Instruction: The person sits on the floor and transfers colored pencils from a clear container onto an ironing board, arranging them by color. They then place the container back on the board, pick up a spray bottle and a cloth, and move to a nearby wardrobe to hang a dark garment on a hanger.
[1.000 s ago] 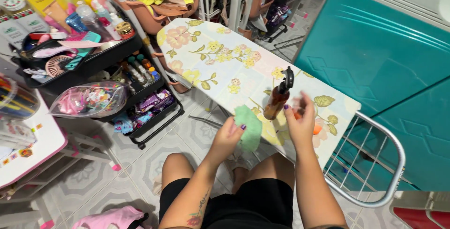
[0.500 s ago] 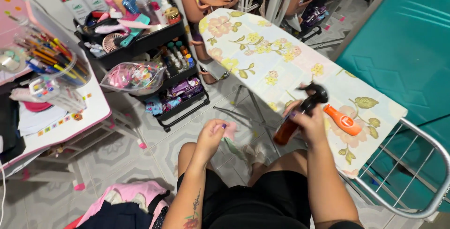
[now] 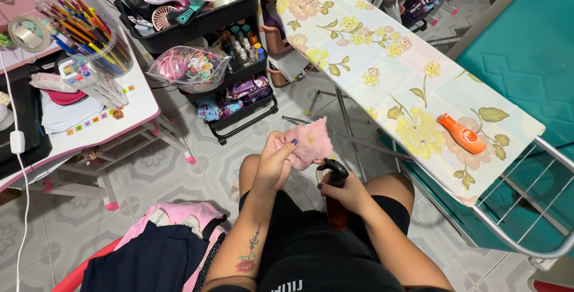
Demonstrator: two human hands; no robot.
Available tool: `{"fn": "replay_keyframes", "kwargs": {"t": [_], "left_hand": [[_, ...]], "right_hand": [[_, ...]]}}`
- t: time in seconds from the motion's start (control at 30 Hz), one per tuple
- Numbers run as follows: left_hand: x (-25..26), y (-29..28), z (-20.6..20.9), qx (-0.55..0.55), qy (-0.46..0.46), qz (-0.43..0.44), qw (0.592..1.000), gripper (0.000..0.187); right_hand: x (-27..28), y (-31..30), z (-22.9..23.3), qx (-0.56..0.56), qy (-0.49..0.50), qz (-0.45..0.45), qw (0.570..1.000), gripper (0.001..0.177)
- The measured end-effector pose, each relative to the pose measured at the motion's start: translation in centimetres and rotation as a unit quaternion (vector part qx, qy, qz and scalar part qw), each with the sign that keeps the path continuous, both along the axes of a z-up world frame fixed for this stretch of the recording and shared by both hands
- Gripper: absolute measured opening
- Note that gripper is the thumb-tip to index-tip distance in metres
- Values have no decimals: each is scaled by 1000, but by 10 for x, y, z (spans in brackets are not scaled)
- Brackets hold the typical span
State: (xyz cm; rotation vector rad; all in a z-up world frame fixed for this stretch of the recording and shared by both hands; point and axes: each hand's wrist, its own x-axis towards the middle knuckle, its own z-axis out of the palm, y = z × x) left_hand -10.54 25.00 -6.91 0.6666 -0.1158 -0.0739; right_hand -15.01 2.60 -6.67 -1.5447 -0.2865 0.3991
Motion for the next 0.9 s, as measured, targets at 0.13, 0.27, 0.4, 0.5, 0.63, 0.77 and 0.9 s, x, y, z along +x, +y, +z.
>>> {"fn": "replay_keyframes", "kwargs": {"t": [0.13, 0.27, 0.4, 0.5, 0.63, 0.77, 0.9], "left_hand": [[-8, -1, 12, -37, 40, -48, 997, 41], [-13, -14, 26, -46, 52, -45, 997, 50], [-11, -18, 36, -50, 87, -45, 994, 49], [-8, -20, 39, -59, 99, -44, 992, 48], [-6, -18, 39, -72, 97, -42, 992, 48], [-5, -21, 36, -77, 101, -35, 991, 48], [0, -24, 35, -70, 106, -22, 992, 48]], "right_hand": [[1, -2, 8, -26, -2, -12, 1000, 50], [-1, -5, 6, -39, 7, -19, 999, 45], [0, -5, 1, -47, 12, -36, 998, 39], [1, -6, 4, -63, -9, -49, 997, 42], [0, -7, 12, -98, -72, -50, 991, 43], [-4, -9, 22, -93, -70, -60, 991, 46], [-7, -12, 31, -151, -49, -41, 986, 40]]}}
